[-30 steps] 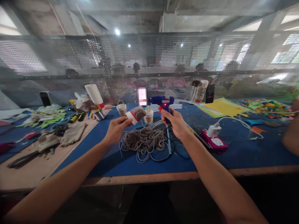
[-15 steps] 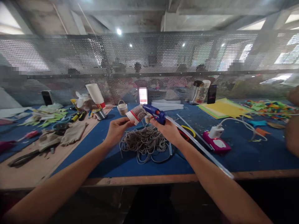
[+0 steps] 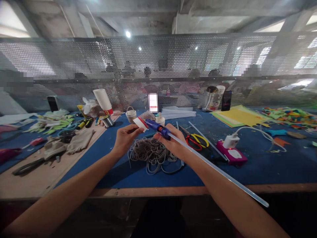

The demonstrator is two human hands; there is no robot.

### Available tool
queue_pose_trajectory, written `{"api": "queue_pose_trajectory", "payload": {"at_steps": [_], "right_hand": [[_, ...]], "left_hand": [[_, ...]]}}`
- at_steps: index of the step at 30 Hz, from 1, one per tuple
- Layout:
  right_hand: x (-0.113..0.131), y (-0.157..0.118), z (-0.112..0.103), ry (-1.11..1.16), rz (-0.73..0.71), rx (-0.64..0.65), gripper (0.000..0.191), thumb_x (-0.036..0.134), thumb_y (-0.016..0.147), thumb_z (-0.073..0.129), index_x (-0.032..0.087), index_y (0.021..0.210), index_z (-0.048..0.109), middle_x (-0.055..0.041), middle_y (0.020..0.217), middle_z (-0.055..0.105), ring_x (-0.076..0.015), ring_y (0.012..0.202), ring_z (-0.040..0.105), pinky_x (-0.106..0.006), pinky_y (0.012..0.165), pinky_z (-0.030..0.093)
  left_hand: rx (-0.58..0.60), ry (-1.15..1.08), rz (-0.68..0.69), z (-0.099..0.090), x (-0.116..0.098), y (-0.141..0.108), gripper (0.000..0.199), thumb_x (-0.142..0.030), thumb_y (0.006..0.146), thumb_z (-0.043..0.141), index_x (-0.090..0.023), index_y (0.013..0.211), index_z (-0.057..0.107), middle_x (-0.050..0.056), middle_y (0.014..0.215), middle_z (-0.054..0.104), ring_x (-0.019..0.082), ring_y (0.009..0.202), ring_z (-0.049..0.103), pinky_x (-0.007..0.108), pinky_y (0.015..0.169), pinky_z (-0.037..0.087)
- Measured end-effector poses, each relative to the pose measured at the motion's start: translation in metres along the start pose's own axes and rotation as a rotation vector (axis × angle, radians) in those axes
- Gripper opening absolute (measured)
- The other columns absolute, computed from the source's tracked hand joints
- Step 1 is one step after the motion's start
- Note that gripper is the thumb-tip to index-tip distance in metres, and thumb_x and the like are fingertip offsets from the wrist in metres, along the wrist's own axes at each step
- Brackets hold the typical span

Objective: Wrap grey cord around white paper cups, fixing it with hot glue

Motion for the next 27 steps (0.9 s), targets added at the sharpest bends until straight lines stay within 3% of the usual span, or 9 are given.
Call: {"api": "queue_pose_trajectory", "payload": {"at_steps": [20, 27], "right_hand": [[-0.01, 0.001, 0.004, -0.099, -0.057, -0.025, 0.032, 0.051, 0.086, 0.064, 0.022, 0.078, 0.054, 0.0018, 0.073, 0.053, -0.0142, 0.065, 0.05, -0.027, 0.062, 0.038], [-0.009, 0.001, 0.002, -0.108, -0.041, -0.021, 0.031, 0.052, 0.086, 0.064, 0.023, 0.08, 0.056, 0.0006, 0.076, 0.057, -0.0156, 0.069, 0.053, -0.028, 0.064, 0.04]], "left_hand": [[0.006, 0.0, 0.0, -0.003, 0.008, 0.003, 0.023, -0.036, 0.074, 0.078, -0.014, 0.082, 0.077, 0.004, 0.076, 0.072, 0.016, 0.071, 0.061, 0.026, 0.07, 0.047], [-0.014, -0.026, -0.045, -0.003, 0.006, 0.004, 0.02, -0.034, 0.073, 0.078, -0.015, 0.076, 0.076, 0.002, 0.071, 0.071, 0.015, 0.068, 0.06, 0.025, 0.068, 0.046]]}}
Point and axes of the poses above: each hand's wrist, its own y-axis towards the middle knuckle, its own z-axis out of the palm, x = y × z, the point moved 3 cm from there along y, towards the middle knuckle
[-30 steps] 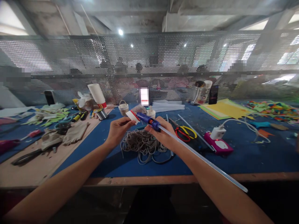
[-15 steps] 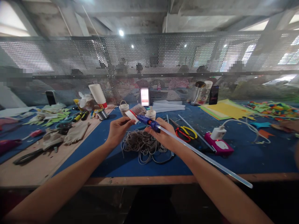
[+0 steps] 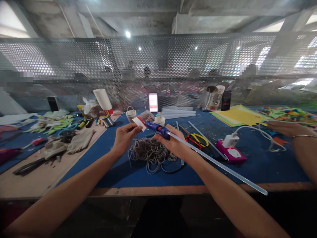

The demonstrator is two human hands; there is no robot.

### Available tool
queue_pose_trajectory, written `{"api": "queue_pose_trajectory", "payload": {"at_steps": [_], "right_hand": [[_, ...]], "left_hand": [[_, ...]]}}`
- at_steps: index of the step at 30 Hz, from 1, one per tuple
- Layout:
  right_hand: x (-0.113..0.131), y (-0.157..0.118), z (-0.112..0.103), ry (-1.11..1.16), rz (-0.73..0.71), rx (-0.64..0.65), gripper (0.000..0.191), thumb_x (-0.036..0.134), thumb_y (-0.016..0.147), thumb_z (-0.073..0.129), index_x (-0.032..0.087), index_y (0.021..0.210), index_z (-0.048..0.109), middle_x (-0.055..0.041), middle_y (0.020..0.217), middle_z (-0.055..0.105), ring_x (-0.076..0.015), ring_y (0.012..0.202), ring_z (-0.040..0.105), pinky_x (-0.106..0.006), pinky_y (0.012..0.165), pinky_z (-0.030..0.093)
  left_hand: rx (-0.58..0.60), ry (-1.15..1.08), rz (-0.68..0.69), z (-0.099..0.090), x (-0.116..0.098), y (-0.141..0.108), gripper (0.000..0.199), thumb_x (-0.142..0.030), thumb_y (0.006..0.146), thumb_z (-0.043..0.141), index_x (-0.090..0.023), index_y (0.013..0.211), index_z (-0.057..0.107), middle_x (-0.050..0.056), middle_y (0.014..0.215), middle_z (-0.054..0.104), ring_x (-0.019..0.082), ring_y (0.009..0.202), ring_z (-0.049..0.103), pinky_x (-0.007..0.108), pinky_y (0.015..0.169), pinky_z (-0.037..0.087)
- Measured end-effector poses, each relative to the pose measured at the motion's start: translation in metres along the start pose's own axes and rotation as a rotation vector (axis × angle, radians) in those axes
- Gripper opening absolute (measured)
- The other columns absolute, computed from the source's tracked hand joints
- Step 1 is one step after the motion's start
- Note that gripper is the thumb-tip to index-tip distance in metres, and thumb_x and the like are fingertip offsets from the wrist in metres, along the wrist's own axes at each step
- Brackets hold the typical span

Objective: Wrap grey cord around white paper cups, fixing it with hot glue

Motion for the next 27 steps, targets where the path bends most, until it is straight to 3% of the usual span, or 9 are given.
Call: {"api": "queue_pose_trajectory", "payload": {"at_steps": [18, 27], "right_hand": [[-0.0034, -0.0004, 0.0011, -0.018, 0.026, 0.0, 0.034, 0.053, 0.085, 0.064, 0.023, 0.076, 0.051, 0.0018, 0.07, 0.053, -0.0144, 0.064, 0.049, -0.028, 0.06, 0.038], [-0.0013, 0.0002, 0.001, -0.022, -0.004, -0.003, 0.033, 0.055, 0.087, 0.061, 0.023, 0.079, 0.055, -0.0004, 0.076, 0.058, -0.0165, 0.069, 0.053, -0.03, 0.066, 0.042]], "left_hand": [[-0.003, -0.022, -0.018, 0.0004, -0.0004, 0.0002, 0.019, -0.033, 0.073, 0.077, -0.015, 0.078, 0.077, 0.003, 0.072, 0.071, 0.015, 0.07, 0.061, 0.026, 0.07, 0.047], [0.011, -0.048, -0.013, -0.0012, 0.0019, 0.0009, 0.019, -0.034, 0.075, 0.077, -0.015, 0.075, 0.076, 0.002, 0.069, 0.069, 0.013, 0.068, 0.058, 0.025, 0.068, 0.044]]}}
Point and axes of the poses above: each hand's wrist, its own y-axis towards the middle knuckle, its own z-axis out of the palm, x = y × z, the point moved 3 cm from there along y, towards the middle knuckle
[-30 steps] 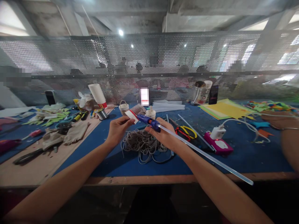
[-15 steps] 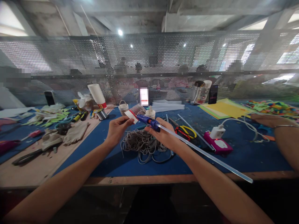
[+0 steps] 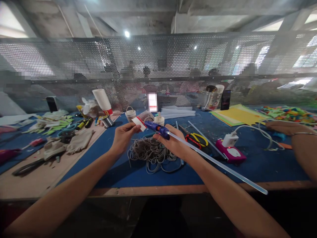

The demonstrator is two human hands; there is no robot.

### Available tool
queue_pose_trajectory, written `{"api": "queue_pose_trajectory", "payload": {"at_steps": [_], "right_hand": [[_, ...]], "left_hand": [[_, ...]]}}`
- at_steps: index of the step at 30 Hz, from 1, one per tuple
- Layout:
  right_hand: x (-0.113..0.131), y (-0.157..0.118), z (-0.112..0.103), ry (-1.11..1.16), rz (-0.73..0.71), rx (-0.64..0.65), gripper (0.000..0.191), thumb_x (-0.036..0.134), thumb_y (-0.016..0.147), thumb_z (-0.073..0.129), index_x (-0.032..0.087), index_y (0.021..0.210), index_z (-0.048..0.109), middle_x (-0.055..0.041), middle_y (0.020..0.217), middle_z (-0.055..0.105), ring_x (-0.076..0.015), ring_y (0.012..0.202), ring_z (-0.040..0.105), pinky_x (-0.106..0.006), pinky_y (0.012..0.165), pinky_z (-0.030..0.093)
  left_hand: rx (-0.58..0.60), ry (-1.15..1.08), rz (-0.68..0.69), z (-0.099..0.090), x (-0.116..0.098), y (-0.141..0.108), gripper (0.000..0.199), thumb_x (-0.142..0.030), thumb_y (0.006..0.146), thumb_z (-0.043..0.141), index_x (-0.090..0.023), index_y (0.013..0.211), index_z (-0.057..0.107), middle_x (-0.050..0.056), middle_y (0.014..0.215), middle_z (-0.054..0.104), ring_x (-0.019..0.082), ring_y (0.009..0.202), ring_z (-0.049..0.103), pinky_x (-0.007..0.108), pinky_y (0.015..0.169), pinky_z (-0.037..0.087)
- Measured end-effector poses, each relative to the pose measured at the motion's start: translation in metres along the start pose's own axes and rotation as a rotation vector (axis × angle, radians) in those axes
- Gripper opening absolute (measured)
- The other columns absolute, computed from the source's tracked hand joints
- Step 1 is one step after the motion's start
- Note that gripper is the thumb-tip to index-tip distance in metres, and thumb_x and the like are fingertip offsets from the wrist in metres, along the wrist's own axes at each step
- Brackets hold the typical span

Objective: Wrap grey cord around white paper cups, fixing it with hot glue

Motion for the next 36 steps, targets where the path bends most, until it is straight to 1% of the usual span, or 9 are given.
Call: {"api": "queue_pose_trajectory", "payload": {"at_steps": [6, 11, 15, 20, 24, 27, 30, 33, 36], "right_hand": [[0.004, 0.001, -0.003, 0.012, 0.018, 0.0, 0.037, 0.058, 0.087, 0.06, 0.022, 0.079, 0.055, 0.0003, 0.074, 0.056, -0.0157, 0.067, 0.051, -0.029, 0.064, 0.041], [0.003, 0.0, -0.004, 0.022, 0.039, -0.008, 0.037, 0.058, 0.086, 0.06, 0.022, 0.08, 0.055, 0.0005, 0.073, 0.055, -0.0156, 0.066, 0.05, -0.029, 0.063, 0.04], [0.0, 0.0, -0.003, 0.08, 0.071, -0.015, 0.037, 0.058, 0.085, 0.062, 0.022, 0.085, 0.058, -0.0003, 0.074, 0.059, -0.0167, 0.066, 0.052, -0.03, 0.062, 0.042], [-0.003, 0.002, -0.003, 0.124, 0.072, -0.056, 0.036, 0.057, 0.085, 0.063, 0.021, 0.091, 0.062, -0.0028, 0.083, 0.066, -0.0194, 0.074, 0.06, -0.031, 0.07, 0.046], [-0.003, 0.002, -0.005, 0.073, 0.056, -0.105, 0.036, 0.056, 0.086, 0.062, 0.02, 0.088, 0.064, -0.0042, 0.083, 0.067, -0.0203, 0.077, 0.061, -0.032, 0.072, 0.046], [-0.002, 0.001, -0.006, 0.052, 0.051, -0.121, 0.035, 0.056, 0.086, 0.062, 0.021, 0.088, 0.063, -0.004, 0.082, 0.066, -0.0197, 0.075, 0.06, -0.033, 0.073, 0.046], [-0.001, 0.0, -0.004, 0.114, 0.062, -0.108, 0.035, 0.057, 0.085, 0.062, 0.022, 0.087, 0.061, -0.0025, 0.08, 0.064, -0.0185, 0.071, 0.057, -0.031, 0.068, 0.046], [0.003, -0.001, -0.003, 0.148, 0.06, -0.074, 0.034, 0.057, 0.085, 0.063, 0.022, 0.084, 0.058, -0.0001, 0.074, 0.06, -0.0166, 0.066, 0.054, -0.03, 0.065, 0.044], [0.011, -0.002, -0.004, 0.102, 0.023, -0.042, 0.033, 0.053, 0.087, 0.062, 0.022, 0.079, 0.056, 0.0001, 0.075, 0.058, -0.0158, 0.068, 0.054, -0.029, 0.066, 0.043]], "left_hand": [[-0.024, -0.107, -0.03, -0.004, 0.005, 0.004, 0.019, -0.035, 0.076, 0.077, -0.016, 0.076, 0.075, 0.002, 0.069, 0.067, 0.013, 0.068, 0.058, 0.026, 0.069, 0.044], [-0.029, -0.268, -0.124, -0.005, 0.005, 0.008, 0.021, -0.034, 0.074, 0.079, -0.014, 0.074, 0.073, 0.002, 0.07, 0.067, 0.011, 0.066, 0.058, 0.024, 0.065, 0.043], [-0.028, -0.421, -0.221, -0.01, 0.007, 0.014, 0.021, -0.031, 0.072, 0.08, -0.014, 0.08, 0.071, 0.003, 0.076, 0.068, 0.01, 0.067, 0.059, 0.023, 0.063, 0.044], [-0.015, -0.594, -0.354, -0.016, 0.011, 0.021, 0.013, -0.023, 0.077, 0.075, -0.014, 0.087, 0.07, 0.005, 0.084, 0.07, 0.01, 0.069, 0.06, 0.022, 0.063, 0.048], [-0.03, -0.667, -0.416, -0.018, 0.009, 0.022, 0.007, -0.019, 0.08, 0.071, -0.016, 0.085, 0.069, 0.004, 0.085, 0.071, 0.011, 0.071, 0.061, 0.022, 0.064, 0.049], [-0.006, -0.604, -0.362, -0.017, 0.006, 0.02, 0.01, -0.021, 0.077, 0.074, -0.014, 0.085, 0.071, 0.005, 0.086, 0.07, 0.011, 0.072, 0.06, 0.022, 0.064, 0.049], [0.027, -0.456, -0.222, -0.015, 0.003, 0.017, 0.015, -0.025, 0.075, 0.078, -0.013, 0.083, 0.072, 0.005, 0.083, 0.069, 0.011, 0.07, 0.059, 0.022, 0.067, 0.048], [0.018, -0.288, -0.079, -0.013, 0.002, 0.015, 0.016, -0.03, 0.075, 0.078, -0.015, 0.081, 0.074, 0.002, 0.076, 0.068, 0.011, 0.069, 0.059, 0.023, 0.07, 0.047], [-0.007, -0.125, 0.002, -0.012, 0.001, 0.012, 0.017, -0.034, 0.075, 0.077, -0.017, 0.078, 0.076, 0.001, 0.071, 0.068, 0.013, 0.068, 0.059, 0.025, 0.07, 0.046]]}}
Point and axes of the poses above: each hand's wrist, its own y-axis towards the middle knuckle, its own z-axis out of the palm, x = y × z, the point moved 3 cm from there along y, towards the middle knuckle
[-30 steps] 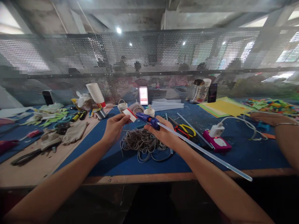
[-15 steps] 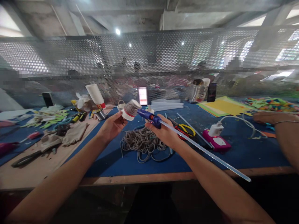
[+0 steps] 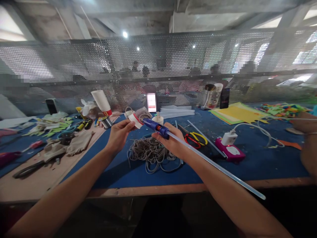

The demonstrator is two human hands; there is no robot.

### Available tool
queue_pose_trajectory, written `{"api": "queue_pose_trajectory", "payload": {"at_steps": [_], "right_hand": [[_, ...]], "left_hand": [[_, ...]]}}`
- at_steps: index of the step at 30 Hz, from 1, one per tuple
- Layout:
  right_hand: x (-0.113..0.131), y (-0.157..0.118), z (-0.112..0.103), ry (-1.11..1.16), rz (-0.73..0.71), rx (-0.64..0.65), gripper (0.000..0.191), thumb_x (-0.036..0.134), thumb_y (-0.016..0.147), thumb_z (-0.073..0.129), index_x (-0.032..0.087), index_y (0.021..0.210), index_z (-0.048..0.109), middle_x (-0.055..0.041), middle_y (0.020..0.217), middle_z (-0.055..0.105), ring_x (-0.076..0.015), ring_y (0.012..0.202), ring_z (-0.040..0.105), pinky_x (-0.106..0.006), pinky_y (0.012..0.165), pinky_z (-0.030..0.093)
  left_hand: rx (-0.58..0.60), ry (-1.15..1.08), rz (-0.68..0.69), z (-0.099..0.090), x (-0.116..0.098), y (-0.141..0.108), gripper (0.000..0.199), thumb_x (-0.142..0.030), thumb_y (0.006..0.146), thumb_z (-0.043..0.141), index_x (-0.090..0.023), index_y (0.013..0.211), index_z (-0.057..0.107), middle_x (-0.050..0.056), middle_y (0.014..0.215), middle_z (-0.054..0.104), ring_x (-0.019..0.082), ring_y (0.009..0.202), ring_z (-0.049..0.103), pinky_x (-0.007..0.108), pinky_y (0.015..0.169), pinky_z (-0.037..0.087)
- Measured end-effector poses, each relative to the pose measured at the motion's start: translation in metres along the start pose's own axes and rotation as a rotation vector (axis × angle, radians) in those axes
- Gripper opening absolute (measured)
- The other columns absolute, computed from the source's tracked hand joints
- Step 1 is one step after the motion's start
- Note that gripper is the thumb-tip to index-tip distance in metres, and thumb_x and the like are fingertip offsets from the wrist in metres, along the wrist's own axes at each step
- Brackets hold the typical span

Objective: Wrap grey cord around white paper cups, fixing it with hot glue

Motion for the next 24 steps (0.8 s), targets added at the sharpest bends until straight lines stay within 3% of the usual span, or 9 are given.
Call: {"api": "queue_pose_trajectory", "payload": {"at_steps": [10, 24], "right_hand": [[0.0046, -0.0001, 0.0014, -0.079, -0.102, 0.043, 0.026, 0.049, 0.09, 0.06, 0.024, 0.094, 0.063, -0.002, 0.086, 0.063, -0.018, 0.078, 0.057, -0.029, 0.069, 0.041], [-0.002, -0.0001, 0.0024, -0.107, -0.065, 0.038, 0.027, 0.051, 0.089, 0.061, 0.025, 0.086, 0.06, -0.0017, 0.081, 0.061, -0.017, 0.072, 0.056, -0.029, 0.065, 0.041]], "left_hand": [[-0.018, 0.163, 0.056, 0.0053, -0.0081, -0.0074, 0.018, -0.035, 0.075, 0.077, -0.017, 0.076, 0.076, 0.002, 0.071, 0.07, 0.015, 0.069, 0.06, 0.026, 0.07, 0.047], [-0.022, 0.123, 0.034, 0.0093, -0.0101, -0.0086, 0.018, -0.033, 0.072, 0.079, -0.017, 0.08, 0.077, 0.003, 0.075, 0.072, 0.015, 0.07, 0.063, 0.028, 0.071, 0.052]]}}
Point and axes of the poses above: each hand's wrist, its own y-axis towards the middle knuckle, its own z-axis out of the palm, x = y × z, the point moved 3 cm from there along y, towards the middle knuckle
